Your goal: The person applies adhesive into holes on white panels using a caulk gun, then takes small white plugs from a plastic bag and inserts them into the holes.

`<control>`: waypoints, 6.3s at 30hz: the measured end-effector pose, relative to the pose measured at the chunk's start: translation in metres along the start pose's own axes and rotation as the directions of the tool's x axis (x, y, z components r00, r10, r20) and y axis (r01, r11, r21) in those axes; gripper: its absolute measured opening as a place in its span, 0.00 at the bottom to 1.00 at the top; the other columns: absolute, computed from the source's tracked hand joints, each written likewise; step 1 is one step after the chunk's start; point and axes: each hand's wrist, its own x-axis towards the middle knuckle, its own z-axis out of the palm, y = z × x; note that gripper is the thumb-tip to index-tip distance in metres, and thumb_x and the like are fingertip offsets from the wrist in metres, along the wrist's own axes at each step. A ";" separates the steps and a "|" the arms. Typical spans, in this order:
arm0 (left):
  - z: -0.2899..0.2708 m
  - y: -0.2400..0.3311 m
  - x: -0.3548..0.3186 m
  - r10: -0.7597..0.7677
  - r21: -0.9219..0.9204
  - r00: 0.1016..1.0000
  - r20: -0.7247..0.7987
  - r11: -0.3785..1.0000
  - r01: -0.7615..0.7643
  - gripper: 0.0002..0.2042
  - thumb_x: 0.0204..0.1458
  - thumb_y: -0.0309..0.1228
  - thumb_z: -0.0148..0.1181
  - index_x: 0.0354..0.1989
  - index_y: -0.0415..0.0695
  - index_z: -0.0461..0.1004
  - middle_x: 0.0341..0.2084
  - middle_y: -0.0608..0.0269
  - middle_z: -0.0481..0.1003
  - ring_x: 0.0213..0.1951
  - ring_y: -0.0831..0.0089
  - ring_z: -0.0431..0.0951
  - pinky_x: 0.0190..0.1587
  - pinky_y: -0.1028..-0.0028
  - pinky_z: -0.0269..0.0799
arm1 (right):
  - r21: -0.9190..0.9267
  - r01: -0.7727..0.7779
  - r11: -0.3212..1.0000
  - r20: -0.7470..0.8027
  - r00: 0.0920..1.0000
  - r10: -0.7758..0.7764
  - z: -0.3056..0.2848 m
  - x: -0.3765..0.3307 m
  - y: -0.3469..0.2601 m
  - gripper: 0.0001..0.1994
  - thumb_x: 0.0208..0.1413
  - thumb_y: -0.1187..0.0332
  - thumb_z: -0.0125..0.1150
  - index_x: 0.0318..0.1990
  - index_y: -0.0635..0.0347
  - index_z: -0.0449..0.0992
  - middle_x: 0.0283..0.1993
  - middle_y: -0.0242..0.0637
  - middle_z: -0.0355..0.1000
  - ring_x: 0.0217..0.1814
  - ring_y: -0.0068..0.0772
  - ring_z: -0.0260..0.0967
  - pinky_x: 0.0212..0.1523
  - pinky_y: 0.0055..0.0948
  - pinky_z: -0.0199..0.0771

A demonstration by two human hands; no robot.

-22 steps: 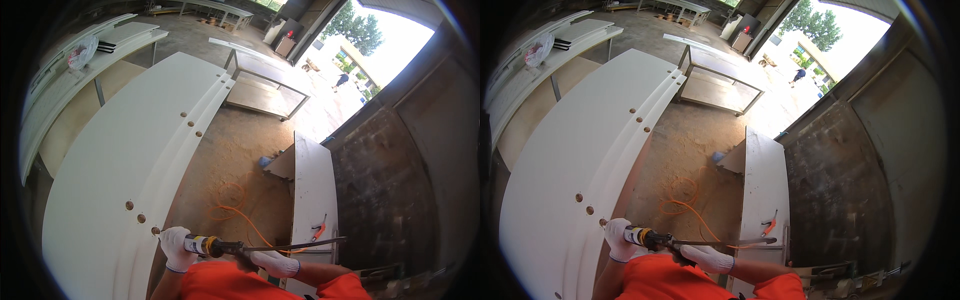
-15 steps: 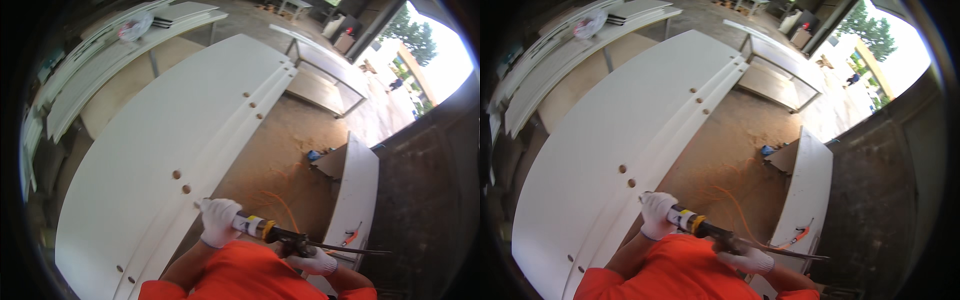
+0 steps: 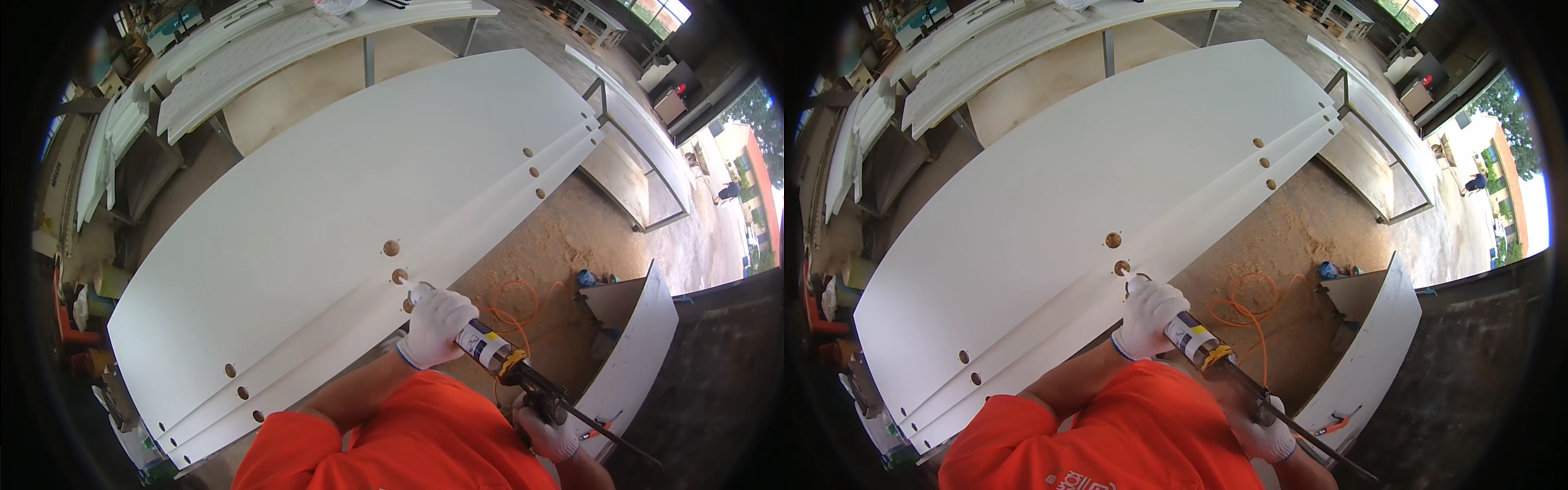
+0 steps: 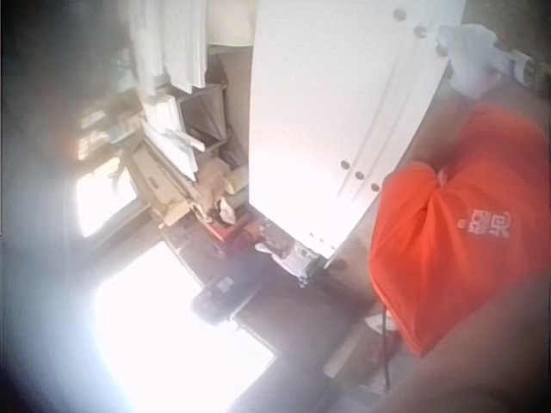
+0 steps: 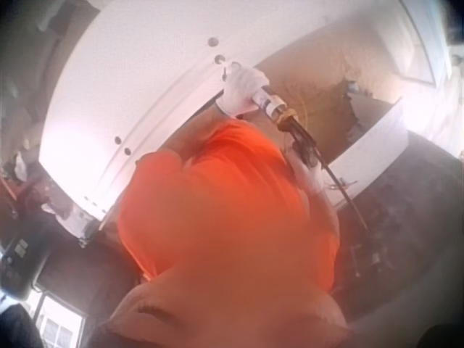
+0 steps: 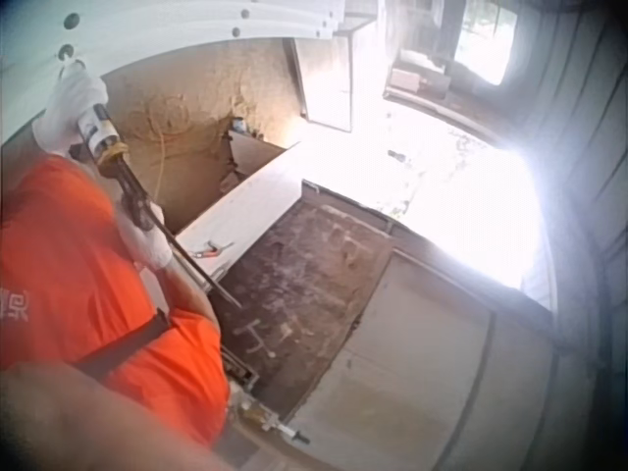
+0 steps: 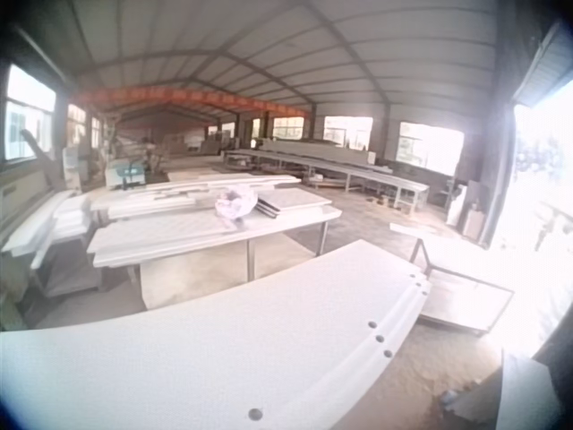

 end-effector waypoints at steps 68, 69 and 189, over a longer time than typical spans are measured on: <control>0.341 -0.059 0.248 0.199 -0.296 0.974 0.106 0.942 -0.160 0.23 0.37 0.28 0.73 0.46 0.48 0.75 0.39 0.60 0.79 0.42 0.56 0.82 0.49 0.56 0.77 | 0.304 0.153 0.940 -0.295 0.954 -0.060 -0.276 0.156 0.023 0.11 0.58 0.73 0.51 0.41 0.66 0.79 0.31 0.41 0.77 0.33 0.36 0.76 0.38 0.34 0.77; 0.353 -0.060 0.250 0.196 -0.283 0.976 0.099 0.945 -0.162 0.23 0.38 0.28 0.73 0.46 0.48 0.75 0.39 0.60 0.79 0.42 0.56 0.82 0.49 0.56 0.77 | 0.143 0.210 0.967 -0.288 0.944 -0.163 -0.288 0.165 0.034 0.09 0.58 0.73 0.51 0.39 0.65 0.78 0.29 0.39 0.76 0.30 0.33 0.74 0.35 0.33 0.75; 0.778 -0.199 0.573 0.068 -0.166 0.992 0.109 0.985 -0.049 0.21 0.37 0.26 0.71 0.45 0.49 0.76 0.39 0.62 0.79 0.42 0.55 0.82 0.48 0.56 0.77 | -0.055 0.150 0.987 -0.256 0.953 -0.159 -0.767 0.518 -0.011 0.06 0.57 0.73 0.56 0.30 0.62 0.77 0.25 0.37 0.74 0.26 0.29 0.71 0.29 0.30 0.70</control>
